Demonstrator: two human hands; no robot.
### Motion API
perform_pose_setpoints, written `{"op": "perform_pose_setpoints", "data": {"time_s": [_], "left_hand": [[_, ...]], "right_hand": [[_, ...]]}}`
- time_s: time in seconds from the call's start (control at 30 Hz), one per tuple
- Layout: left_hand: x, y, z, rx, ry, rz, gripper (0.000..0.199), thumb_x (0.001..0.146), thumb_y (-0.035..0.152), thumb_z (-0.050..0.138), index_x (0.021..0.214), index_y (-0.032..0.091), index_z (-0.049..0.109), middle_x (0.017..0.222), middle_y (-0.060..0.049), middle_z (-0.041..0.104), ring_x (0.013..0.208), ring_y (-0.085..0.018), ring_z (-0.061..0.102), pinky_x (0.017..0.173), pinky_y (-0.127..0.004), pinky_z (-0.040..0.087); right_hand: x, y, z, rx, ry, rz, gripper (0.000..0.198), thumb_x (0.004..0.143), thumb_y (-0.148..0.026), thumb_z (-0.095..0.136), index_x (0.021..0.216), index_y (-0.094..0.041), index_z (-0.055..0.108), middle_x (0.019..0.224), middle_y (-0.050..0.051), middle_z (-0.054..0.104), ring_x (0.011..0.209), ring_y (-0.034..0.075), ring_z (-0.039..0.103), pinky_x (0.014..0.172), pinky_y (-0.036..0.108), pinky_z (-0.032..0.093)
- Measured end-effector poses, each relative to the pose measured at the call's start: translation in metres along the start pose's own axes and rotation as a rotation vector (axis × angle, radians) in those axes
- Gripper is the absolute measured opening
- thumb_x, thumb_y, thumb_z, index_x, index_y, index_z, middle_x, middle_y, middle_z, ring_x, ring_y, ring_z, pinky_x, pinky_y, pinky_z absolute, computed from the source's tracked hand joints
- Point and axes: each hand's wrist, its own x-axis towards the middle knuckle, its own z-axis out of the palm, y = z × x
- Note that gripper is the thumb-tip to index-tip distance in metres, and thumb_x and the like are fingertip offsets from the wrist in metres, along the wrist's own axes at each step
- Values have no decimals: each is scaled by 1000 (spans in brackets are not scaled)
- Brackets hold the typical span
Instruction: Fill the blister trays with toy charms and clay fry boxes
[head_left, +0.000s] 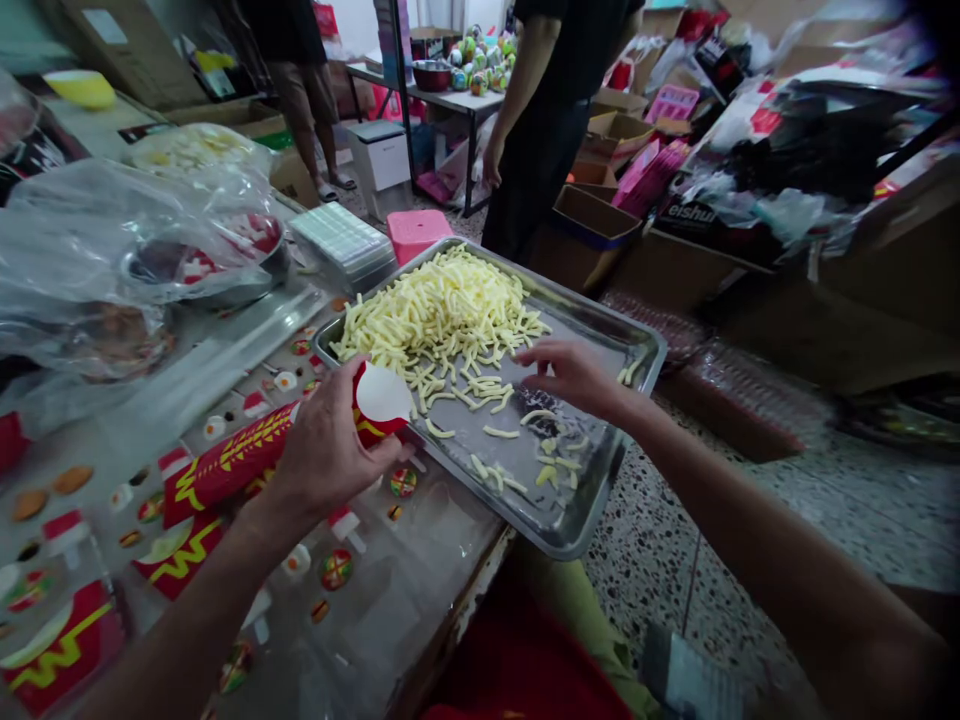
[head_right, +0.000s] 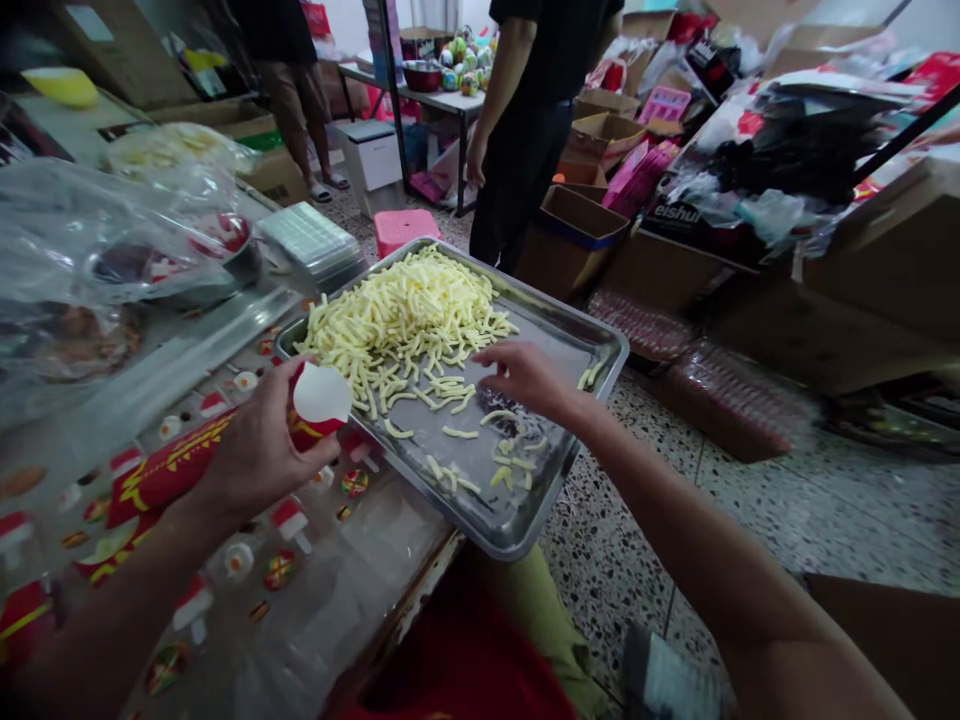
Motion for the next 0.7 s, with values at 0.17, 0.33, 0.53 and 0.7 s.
{"op": "perform_pose_setpoints", "data": {"time_s": [0.17,0.33,0.53,0.7], "left_hand": [[-1,-1,-4,-35,1,-49,89,70,27,71,151,18,33,145,-17,52,127,-37,58,108,-52,49],[-9,-4,-8,-29,32,-51,88,72,33,74,149,18,35,146,-17,51,129,-37,56,110,-52,47],[6,12,4,-37,-39,23,90,71,31,73,150,19,33,145,-15,52,132,-35,54,114,-49,44],[8,20,17,-61,-93,23,86,70,26,70,149,19,34,144,-15,54,132,-33,55,113,-48,44]], "right_hand": [[10,-14,12,-229,-207,-236,45,81,-20,78,125,-24,72,126,10,69,104,23,65,88,35,51],[29,-10,22,-310,-317,-410,30,83,-22,76,114,-26,76,122,7,72,108,23,62,93,36,46],[24,-19,29,-406,-335,-357,18,94,-25,64,105,-28,77,114,4,74,103,23,58,92,37,40],[14,-37,33,-563,-243,-286,14,92,-25,68,103,-28,76,123,5,69,113,27,50,95,41,32]]}}
